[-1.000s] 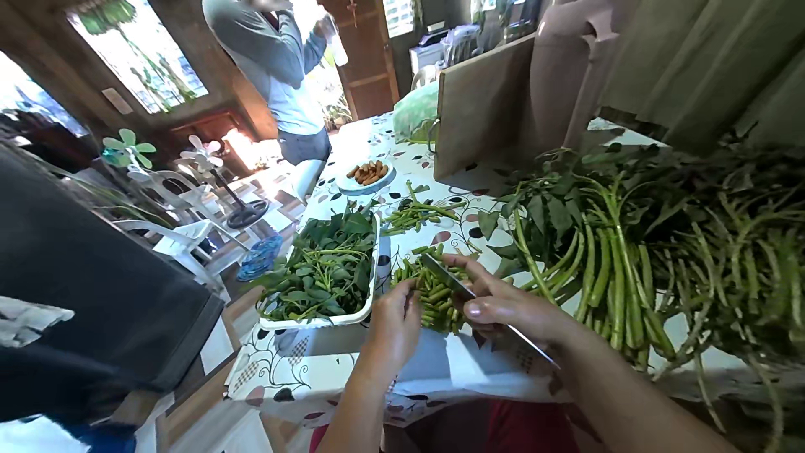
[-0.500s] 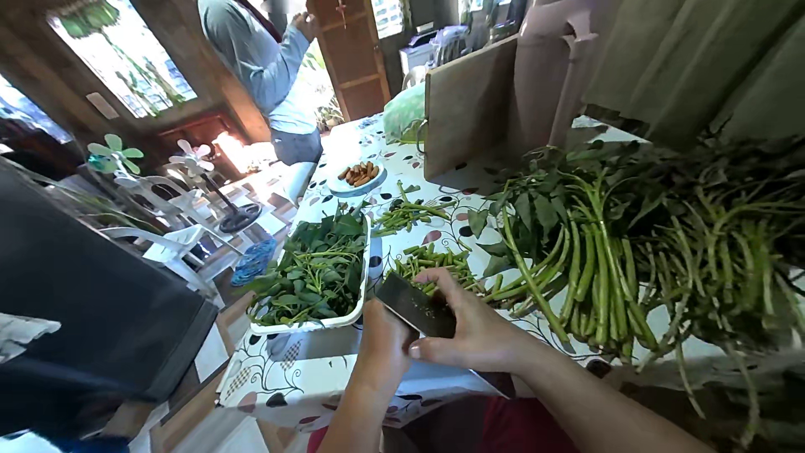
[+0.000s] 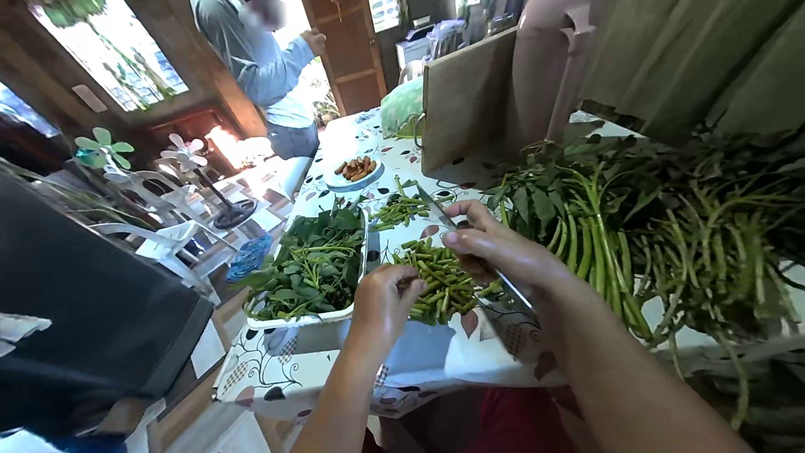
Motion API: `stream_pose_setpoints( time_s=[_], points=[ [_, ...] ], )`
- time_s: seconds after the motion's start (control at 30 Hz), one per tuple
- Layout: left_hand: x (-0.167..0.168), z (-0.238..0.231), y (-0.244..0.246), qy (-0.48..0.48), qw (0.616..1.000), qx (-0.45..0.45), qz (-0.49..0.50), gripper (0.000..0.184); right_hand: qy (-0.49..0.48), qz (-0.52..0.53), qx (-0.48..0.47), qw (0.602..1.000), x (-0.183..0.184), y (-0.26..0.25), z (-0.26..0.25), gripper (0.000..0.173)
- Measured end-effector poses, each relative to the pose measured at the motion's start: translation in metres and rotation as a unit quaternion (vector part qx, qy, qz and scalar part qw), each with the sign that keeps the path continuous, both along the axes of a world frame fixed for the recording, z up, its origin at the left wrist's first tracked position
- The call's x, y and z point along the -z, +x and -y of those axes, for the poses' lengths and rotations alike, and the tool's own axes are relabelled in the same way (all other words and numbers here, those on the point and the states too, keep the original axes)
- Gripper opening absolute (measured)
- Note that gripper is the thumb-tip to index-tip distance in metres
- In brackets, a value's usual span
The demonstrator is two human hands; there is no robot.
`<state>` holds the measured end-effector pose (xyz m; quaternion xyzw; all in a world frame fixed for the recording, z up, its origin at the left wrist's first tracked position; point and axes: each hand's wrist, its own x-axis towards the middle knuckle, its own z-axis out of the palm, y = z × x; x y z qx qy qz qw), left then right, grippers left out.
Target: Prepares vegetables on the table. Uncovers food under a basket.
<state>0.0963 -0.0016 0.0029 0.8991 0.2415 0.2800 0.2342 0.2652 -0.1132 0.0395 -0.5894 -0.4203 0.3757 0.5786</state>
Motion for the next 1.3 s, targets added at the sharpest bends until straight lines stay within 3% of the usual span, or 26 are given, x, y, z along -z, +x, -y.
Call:
stream_pose_setpoints(
  time_s=[0.17, 0.23, 0.33, 0.4, 0.5, 0.57, 0.73, 0.8, 0.87, 0.93, 1.1, 1.23, 1.3],
  points=[
    [0.005, -0.008, 0.001, -0.058, 0.996, -0.008, 0.070, 0.029, -0.020, 0.022, 0.008, 1.000, -0.017, 0.014, -0.040, 0.070],
    [0.019, -0.007, -0.004, -0.065, 0.995, 0.011, 0.069, 0.044, -0.050, 0.031, 0.015, 0.998, -0.024, 0.019, -0.065, 0.070],
    [0.034, 0.007, -0.009, -0.045, 0.998, 0.031, -0.039, 0.092, -0.097, 0.069, 0.035, 0.992, -0.027, 0.030, -0.104, 0.078],
    [0.036, 0.019, -0.010, -0.038, 0.992, 0.000, -0.124, 0.113, -0.162, 0.104, 0.034, 0.981, -0.030, 0.040, -0.122, 0.083],
    [0.035, 0.017, -0.006, -0.044, 0.978, -0.050, -0.197, 0.125, -0.211, 0.093, 0.029, 0.973, -0.037, 0.049, -0.125, 0.072],
    [0.036, 0.009, -0.002, -0.055, 0.974, -0.040, -0.214, 0.129, -0.191, 0.083, 0.013, 0.978, -0.046, 0.056, -0.110, 0.065],
    [0.023, 0.011, 0.009, -0.040, 0.971, 0.052, -0.232, 0.112, -0.075, 0.043, 0.015, 0.996, -0.056, 0.065, -0.033, 0.050],
    [0.000, 0.013, 0.024, 0.014, 0.965, 0.049, -0.256, 0.088, -0.013, -0.009, 0.019, 1.000, -0.046, 0.062, 0.009, 0.043],
    [-0.022, 0.012, 0.049, 0.077, 0.955, 0.037, -0.282, 0.058, 0.040, -0.065, 0.016, 0.997, -0.027, 0.060, 0.047, 0.048],
    [-0.035, 0.006, 0.083, 0.093, 0.941, 0.055, -0.320, 0.045, 0.087, -0.168, 0.014, 0.982, -0.002, 0.059, 0.076, 0.056],
    [-0.022, -0.018, 0.149, 0.068, 0.896, 0.169, -0.406, 0.047, 0.175, -0.383, -0.044, 0.906, 0.048, 0.061, 0.128, 0.085],
    [-0.033, -0.011, 0.143, 0.089, 0.868, 0.146, -0.466, 0.053, 0.234, -0.419, -0.074, 0.874, 0.070, 0.061, 0.150, 0.083],
    [-0.041, -0.006, 0.142, 0.089, 0.877, 0.145, -0.450, 0.053, 0.252, -0.427, -0.073, 0.865, 0.078, 0.061, 0.151, 0.081]
  ],
)
